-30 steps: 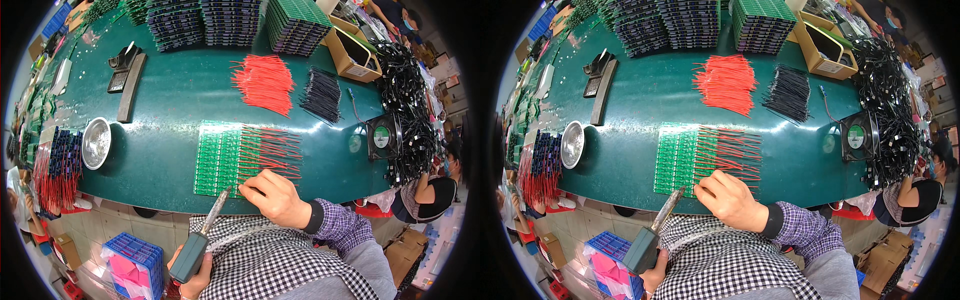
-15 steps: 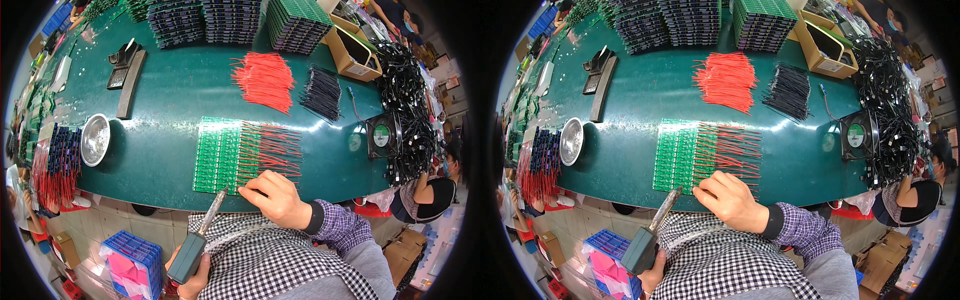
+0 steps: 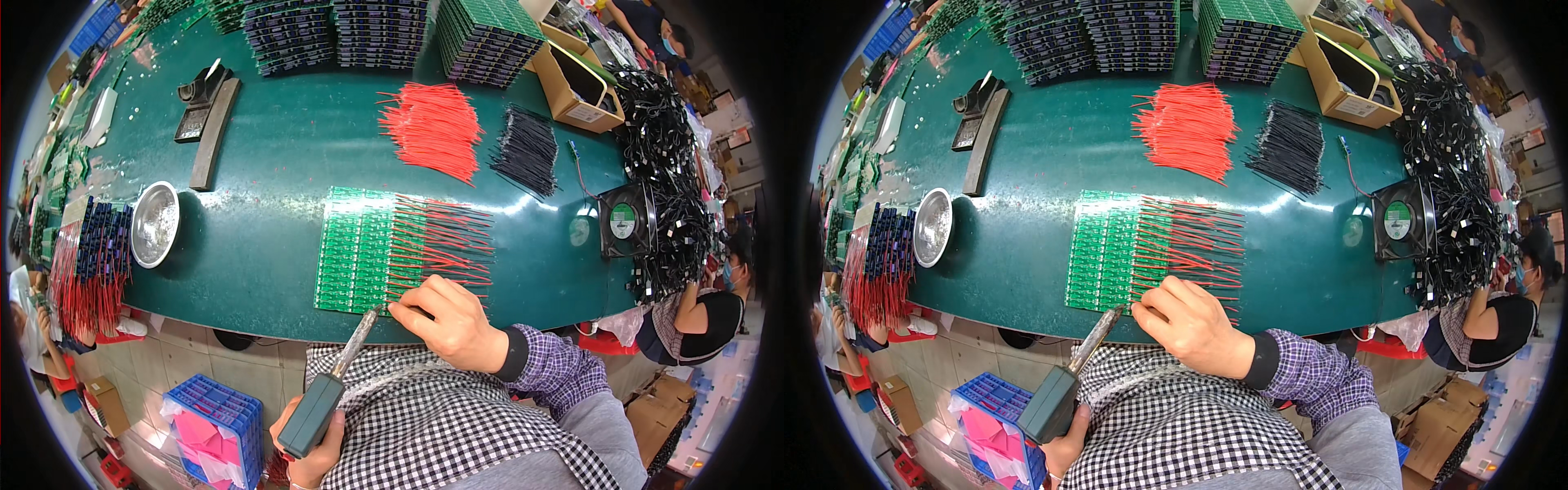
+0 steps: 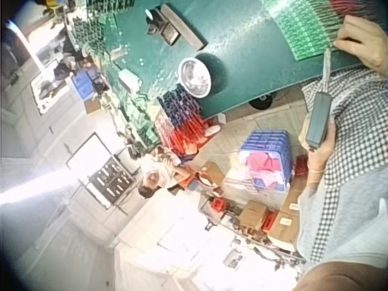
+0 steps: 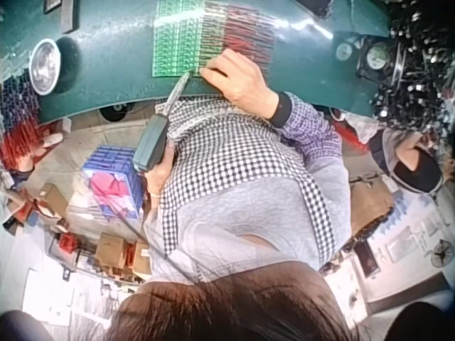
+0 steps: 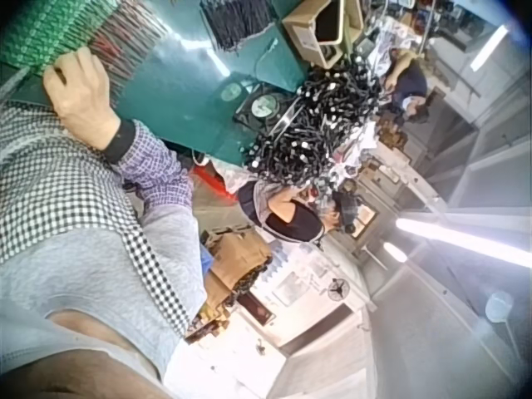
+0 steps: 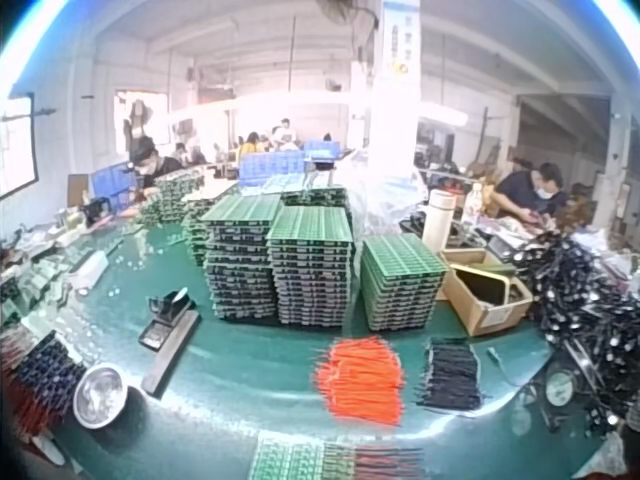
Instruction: The person holds red wires in place on a circuit board panel and solders them using a soldering iron, picks up additional wires from a pile to align them on the board, and solders them down.
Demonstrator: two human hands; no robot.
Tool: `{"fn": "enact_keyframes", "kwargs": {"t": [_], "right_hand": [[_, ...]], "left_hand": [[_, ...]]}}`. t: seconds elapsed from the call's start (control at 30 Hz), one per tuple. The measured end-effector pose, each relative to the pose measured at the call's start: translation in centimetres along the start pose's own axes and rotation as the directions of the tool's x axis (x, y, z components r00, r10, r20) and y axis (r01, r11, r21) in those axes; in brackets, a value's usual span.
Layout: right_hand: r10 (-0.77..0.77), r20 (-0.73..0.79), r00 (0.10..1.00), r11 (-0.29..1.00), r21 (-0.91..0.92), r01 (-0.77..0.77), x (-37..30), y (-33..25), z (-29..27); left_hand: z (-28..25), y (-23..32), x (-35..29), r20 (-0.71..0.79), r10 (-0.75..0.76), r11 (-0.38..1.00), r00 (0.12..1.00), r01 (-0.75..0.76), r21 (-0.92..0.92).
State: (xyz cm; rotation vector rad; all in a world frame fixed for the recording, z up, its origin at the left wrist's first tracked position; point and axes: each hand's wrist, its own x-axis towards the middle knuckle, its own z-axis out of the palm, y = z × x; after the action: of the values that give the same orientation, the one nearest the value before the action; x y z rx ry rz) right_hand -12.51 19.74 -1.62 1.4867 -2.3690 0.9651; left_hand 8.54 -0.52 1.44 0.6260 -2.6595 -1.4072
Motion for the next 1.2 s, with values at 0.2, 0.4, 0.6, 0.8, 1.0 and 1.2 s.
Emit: {"fn": "enact_keyframes", "kwargs": {"t": [0.2, 0.4, 0.6, 0.8, 1.0, 1.2], "right_hand": [[-0.003, -0.007, 1.000, 1.000, -0.012, 0.003, 0.1, -0.1, 0.1], [-0.001, -0.016, 1.000, 1.000, -0.002, 0.000, 0.1, -0.1, 0.0], [0.003, -0.011, 1.000, 1.000, -0.010, -0.003, 0.1, -0.1, 0.1], [0.008, -0.017, 1.000, 1.000, -0.026, -0.008, 0.1, -0.2, 0.2], [-0.019, -0.074, 0.997, 0.998, -0.054, 0.015, 0.0, -0.4, 0.1], [-0.004, -0.118, 0.993, 0.999, 0.036, 0.009, -0.2, -0.7, 0.5]], "left_hand": [[-0.1, -0.1, 0.0, 0.021, -0.015, 1.000, 1.000, 0.014, 0.021], [0.0, -0.9, -0.4, 0.018, 0.024, 0.999, 1.000, -0.025, 0.027], [0.7, -2.0, -1.2, -0.094, 0.013, 0.998, 0.995, -0.019, -0.066], [0.6, -1.8, -1.5, -0.115, -0.020, 0.989, 0.993, 0.003, -0.148], [-0.1, -1.3, -2.2, 0.017, -0.188, 0.975, 0.982, 0.189, -0.118], [0.9, -1.5, -1.4, -0.132, 0.004, 0.994, 0.991, -0.018, -0.106]]}}
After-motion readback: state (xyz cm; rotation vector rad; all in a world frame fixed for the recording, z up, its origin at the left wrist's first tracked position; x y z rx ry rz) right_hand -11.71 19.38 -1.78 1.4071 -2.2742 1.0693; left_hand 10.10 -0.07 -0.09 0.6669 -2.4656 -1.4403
